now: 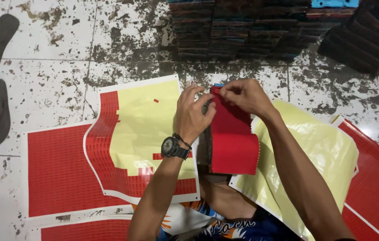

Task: Peeling small red stickers from a sheet and applying them to the edges of fabric swatches in a stack.

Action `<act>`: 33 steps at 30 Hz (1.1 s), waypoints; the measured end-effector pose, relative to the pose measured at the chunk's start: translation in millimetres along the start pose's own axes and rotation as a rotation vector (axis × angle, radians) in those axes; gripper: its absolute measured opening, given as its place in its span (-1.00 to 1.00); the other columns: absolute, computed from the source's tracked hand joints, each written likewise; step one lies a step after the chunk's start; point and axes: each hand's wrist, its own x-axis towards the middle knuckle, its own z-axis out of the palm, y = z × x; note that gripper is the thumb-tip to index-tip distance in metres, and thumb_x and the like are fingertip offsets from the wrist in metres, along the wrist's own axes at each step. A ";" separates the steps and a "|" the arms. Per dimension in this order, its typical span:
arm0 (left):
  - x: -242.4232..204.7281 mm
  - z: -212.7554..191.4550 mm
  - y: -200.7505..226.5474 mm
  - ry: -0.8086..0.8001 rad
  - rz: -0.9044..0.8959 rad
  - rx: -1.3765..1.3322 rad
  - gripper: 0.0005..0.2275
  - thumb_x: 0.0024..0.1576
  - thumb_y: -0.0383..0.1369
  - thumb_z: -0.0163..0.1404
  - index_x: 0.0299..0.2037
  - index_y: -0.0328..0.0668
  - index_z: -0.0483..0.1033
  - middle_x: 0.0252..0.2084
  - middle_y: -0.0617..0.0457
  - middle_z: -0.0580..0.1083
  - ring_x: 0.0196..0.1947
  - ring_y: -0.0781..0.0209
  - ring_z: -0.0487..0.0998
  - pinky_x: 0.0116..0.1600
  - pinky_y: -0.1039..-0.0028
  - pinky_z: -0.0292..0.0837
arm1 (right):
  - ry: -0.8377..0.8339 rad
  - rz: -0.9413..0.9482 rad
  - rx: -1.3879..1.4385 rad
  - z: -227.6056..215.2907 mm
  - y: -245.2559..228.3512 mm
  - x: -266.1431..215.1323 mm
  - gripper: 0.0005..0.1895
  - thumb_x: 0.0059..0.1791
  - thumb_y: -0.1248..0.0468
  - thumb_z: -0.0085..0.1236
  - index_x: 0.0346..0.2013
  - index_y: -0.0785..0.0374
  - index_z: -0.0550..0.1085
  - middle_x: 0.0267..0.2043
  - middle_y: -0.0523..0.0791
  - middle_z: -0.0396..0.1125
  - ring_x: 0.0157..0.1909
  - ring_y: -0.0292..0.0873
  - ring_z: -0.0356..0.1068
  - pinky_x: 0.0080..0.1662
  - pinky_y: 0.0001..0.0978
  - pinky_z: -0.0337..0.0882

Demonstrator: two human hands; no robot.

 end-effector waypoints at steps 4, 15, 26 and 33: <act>-2.2 5.1 -4.3 0.011 0.005 0.012 -0.82 0.13 -0.21 0.05 -0.14 0.02 0.61 -0.03 0.00 0.43 0.17 -0.14 0.45 0.30 0.06 0.30 | -0.027 -0.004 -0.053 -0.4 2.5 3.5 -0.85 -0.01 0.37 0.19 -0.20 0.32 0.64 -0.47 0.06 0.51 -0.53 -0.08 0.49 -0.36 -0.23 0.48; 0.4 6.7 1.2 0.016 0.064 0.218 -0.77 0.16 -0.20 -0.06 -0.04 0.12 0.59 -0.05 0.03 0.40 0.16 -0.12 0.42 0.25 0.00 0.30 | -0.003 0.023 -0.319 9.6 19.9 20.0 -0.85 -0.05 0.20 0.25 -0.29 0.18 0.66 -0.47 0.02 0.50 -0.37 0.10 0.55 -0.29 -0.12 0.51; 2.0 8.5 12.5 -0.040 0.003 0.295 -0.70 0.09 -0.21 -0.09 0.01 0.20 0.56 0.01 -0.02 0.40 0.21 -0.20 0.39 0.21 -0.19 0.29 | 0.073 -0.198 -0.678 -7.6 20.6 17.2 -0.75 -0.13 0.28 0.39 -0.17 0.17 0.63 -0.19 0.04 0.43 -0.11 0.18 0.48 -0.13 0.00 0.52; -0.5 7.1 10.0 -0.060 -0.123 -0.090 -0.56 0.09 -0.29 -0.03 0.23 -0.09 0.39 0.04 -0.11 0.37 0.17 -0.26 0.41 0.22 -0.09 0.35 | 0.382 -0.632 -0.896 3.3 60.4 4.7 -0.87 0.04 0.17 0.26 -0.41 -0.04 0.64 -0.30 -0.21 0.51 -0.22 -0.15 0.52 -0.28 -0.36 0.48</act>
